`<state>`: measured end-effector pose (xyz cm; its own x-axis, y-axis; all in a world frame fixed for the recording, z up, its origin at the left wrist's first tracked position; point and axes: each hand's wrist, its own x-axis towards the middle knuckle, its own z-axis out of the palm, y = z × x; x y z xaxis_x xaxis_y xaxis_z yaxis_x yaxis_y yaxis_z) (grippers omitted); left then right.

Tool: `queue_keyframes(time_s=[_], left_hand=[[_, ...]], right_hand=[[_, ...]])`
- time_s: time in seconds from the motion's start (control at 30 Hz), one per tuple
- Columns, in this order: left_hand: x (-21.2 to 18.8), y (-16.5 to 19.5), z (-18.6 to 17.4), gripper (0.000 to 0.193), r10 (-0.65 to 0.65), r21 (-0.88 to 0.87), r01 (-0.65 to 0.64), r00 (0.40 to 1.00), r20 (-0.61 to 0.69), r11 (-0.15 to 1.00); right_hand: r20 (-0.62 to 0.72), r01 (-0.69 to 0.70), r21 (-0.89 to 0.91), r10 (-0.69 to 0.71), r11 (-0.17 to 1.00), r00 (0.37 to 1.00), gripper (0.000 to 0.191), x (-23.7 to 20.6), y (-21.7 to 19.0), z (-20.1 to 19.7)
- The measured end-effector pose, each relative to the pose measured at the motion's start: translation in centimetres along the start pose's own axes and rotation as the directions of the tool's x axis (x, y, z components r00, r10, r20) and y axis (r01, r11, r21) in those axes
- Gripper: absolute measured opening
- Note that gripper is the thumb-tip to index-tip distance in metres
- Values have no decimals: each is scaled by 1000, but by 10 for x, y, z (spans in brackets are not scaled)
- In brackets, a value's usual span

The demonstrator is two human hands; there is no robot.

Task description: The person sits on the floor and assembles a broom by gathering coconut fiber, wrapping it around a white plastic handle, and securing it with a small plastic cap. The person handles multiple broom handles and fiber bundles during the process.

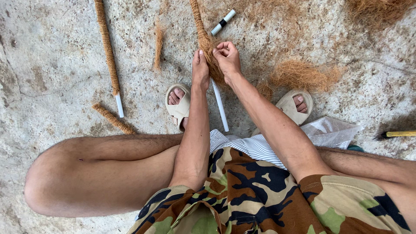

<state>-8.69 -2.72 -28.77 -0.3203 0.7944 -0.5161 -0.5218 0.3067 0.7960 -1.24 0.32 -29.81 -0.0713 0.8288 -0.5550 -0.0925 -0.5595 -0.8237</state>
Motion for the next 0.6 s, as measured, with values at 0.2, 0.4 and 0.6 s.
queue_keyframes(time_s=[0.2, 0.4, 0.6], left_hand=[[0, 2, 0, 27, 2, 8, -2, 1000, 23, 1000], [0, 2, 2, 29, -61, 74, 60, 998, 8, 995], [1, 6, 4, 30, -97, 65, 98, 995, -26, 993]], right_hand=[[73, 72, 101, -80, 992, 994, 36, 6, 1, -2], [-34, 18, -59, -20, 998, 999, 27, 9, 5, -4], [50, -27, -18, 28, 999, 998, 10, 7, 5, -5]])
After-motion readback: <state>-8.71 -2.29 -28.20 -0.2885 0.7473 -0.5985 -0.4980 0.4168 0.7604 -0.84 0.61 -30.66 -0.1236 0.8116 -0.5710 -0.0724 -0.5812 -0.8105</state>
